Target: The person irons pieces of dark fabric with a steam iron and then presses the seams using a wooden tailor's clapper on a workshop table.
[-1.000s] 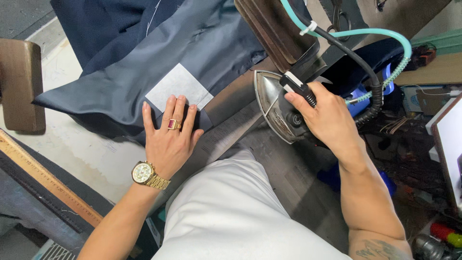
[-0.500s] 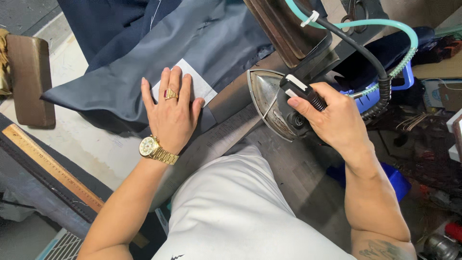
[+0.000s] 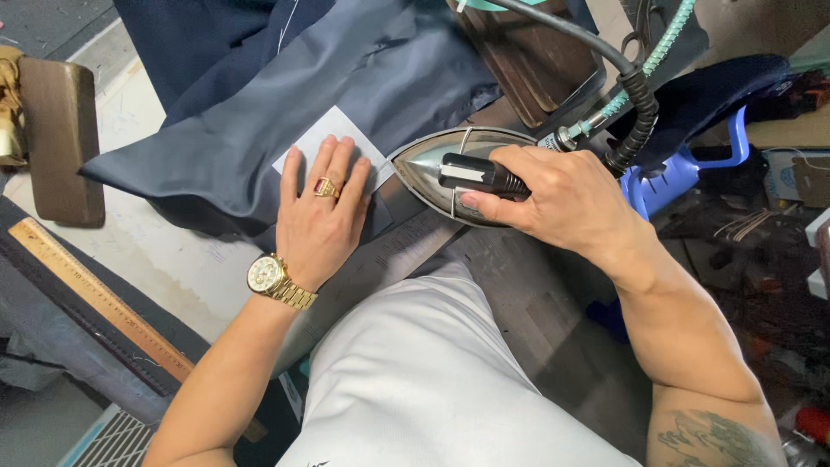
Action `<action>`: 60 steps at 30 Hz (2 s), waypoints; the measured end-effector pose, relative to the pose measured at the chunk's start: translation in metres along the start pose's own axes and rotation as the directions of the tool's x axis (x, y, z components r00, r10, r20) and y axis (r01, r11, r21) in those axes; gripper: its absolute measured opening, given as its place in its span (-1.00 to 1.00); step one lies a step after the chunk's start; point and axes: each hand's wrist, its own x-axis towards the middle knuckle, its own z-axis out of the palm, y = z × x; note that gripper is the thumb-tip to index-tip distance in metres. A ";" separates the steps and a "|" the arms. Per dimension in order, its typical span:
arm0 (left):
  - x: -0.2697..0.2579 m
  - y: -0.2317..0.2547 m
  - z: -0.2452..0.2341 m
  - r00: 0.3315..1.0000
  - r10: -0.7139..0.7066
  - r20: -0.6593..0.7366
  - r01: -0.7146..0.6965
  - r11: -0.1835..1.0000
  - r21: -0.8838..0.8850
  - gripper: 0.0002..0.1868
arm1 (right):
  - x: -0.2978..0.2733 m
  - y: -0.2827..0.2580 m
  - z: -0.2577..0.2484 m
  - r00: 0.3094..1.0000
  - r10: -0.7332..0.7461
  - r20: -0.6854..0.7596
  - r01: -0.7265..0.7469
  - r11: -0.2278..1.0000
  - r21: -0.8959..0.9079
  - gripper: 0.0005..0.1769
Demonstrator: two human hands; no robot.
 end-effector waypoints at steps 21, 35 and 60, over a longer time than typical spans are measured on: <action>0.053 -0.059 -0.002 0.953 0.196 0.233 -0.162 0.974 -0.156 -0.52 | 0.027 0.002 0.013 0.959 -0.259 0.116 0.281 0.923 -0.264 -0.29; 0.060 -0.094 -0.001 0.877 0.003 0.480 0.300 0.778 -0.552 -0.45 | 0.021 -0.021 0.016 0.946 -0.303 0.116 0.323 0.910 -0.258 -0.36; 0.018 -0.098 -0.081 0.993 -0.119 -0.016 0.105 0.927 -0.359 -0.55 | 0.103 -0.005 0.009 0.820 -0.512 0.255 0.568 0.782 -0.258 -0.12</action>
